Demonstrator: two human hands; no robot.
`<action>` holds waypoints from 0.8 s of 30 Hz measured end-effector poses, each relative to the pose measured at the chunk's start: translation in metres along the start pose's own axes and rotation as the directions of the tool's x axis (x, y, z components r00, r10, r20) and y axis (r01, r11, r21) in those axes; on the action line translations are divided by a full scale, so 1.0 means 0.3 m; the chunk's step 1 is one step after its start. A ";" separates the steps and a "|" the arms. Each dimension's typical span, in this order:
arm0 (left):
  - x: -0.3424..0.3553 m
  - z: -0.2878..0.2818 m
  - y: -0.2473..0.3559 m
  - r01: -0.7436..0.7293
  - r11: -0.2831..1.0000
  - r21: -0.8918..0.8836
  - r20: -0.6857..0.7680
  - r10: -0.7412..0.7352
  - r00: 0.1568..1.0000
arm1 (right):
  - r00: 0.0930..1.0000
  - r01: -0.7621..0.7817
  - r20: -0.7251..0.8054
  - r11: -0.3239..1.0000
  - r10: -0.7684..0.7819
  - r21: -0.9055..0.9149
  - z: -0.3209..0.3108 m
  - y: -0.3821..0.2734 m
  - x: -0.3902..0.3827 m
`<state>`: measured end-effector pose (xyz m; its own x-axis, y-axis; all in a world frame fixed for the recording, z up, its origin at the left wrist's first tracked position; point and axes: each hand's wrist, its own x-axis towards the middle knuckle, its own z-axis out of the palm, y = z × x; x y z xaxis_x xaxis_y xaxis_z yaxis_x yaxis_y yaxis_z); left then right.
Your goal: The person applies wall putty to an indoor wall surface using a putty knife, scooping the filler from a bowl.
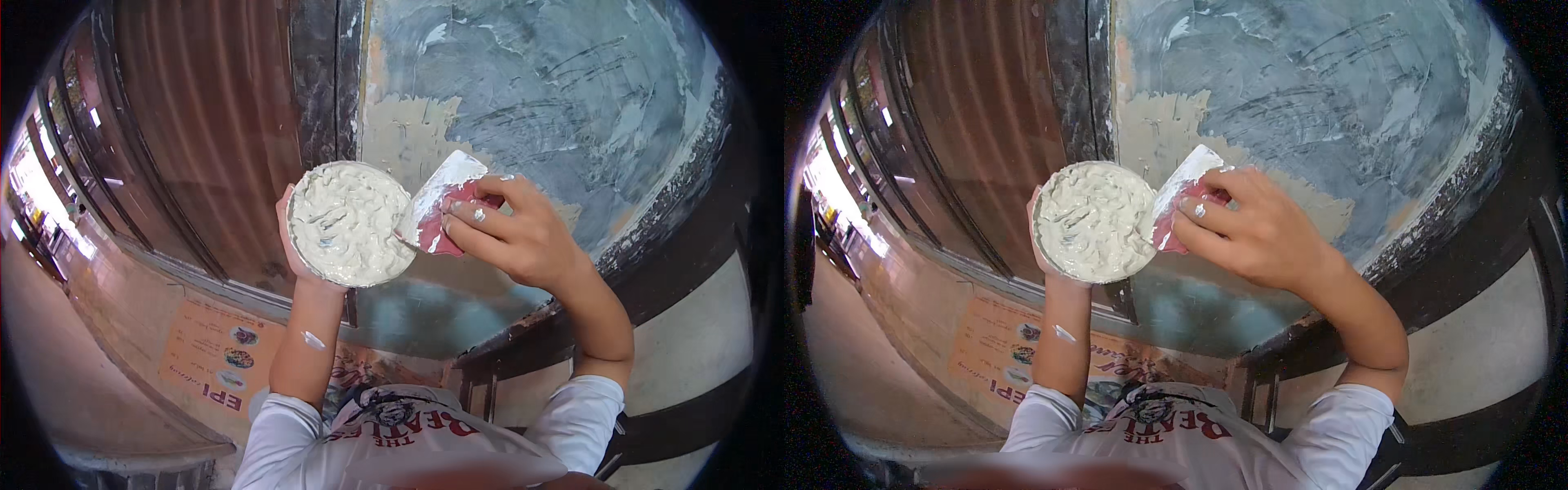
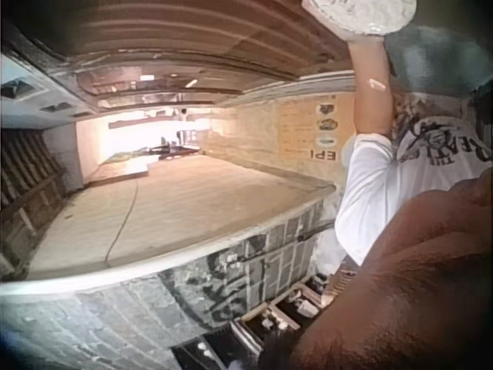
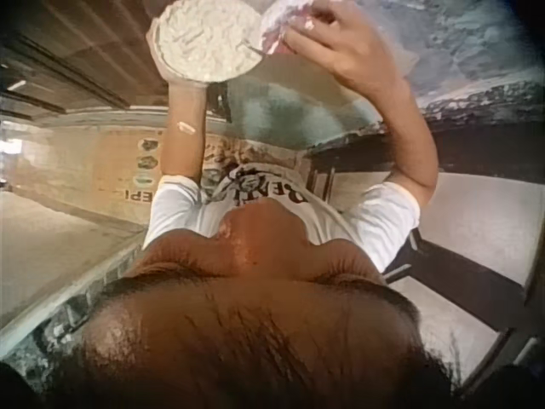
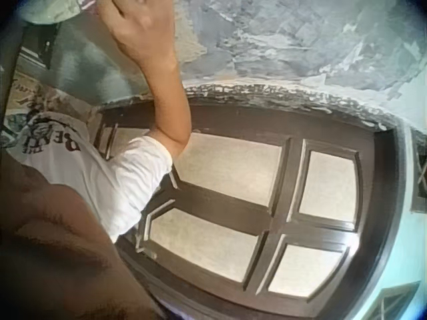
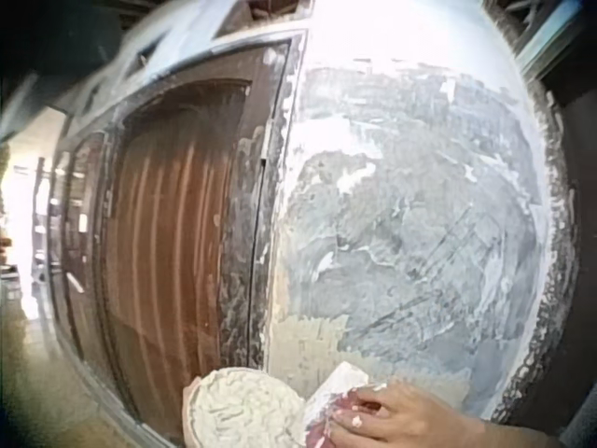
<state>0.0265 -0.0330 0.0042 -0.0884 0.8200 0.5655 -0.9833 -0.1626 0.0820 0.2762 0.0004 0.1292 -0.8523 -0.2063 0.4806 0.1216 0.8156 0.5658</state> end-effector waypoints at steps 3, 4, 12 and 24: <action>0.012 0.038 -0.014 0.038 0.998 0.046 0.031 -0.039 0.999 | 0.999 -0.017 -0.040 1.000 0.016 -0.021 0.010 0.006 -0.004; 0.013 0.032 -0.014 0.060 0.997 0.041 0.012 -0.060 0.998 | 0.999 -0.025 -0.037 1.000 0.024 -0.011 0.009 0.006 -0.012; 0.014 0.030 -0.029 0.054 0.998 -0.013 -0.097 -0.055 0.994 | 0.997 -0.071 -0.021 0.997 0.070 -0.032 0.029 -0.012 -0.018; 0.014 0.020 -0.027 0.093 0.996 0.010 -0.058 -0.092 0.994 | 0.988 -0.142 -0.073 0.987 0.137 -0.068 0.078 -0.016 -0.038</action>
<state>0.0349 -0.0316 0.0108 -0.0068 0.8618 0.5071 -0.9856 -0.0914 0.1422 0.2734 0.0117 0.1053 -0.7879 -0.1315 0.6016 0.2762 0.7977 0.5361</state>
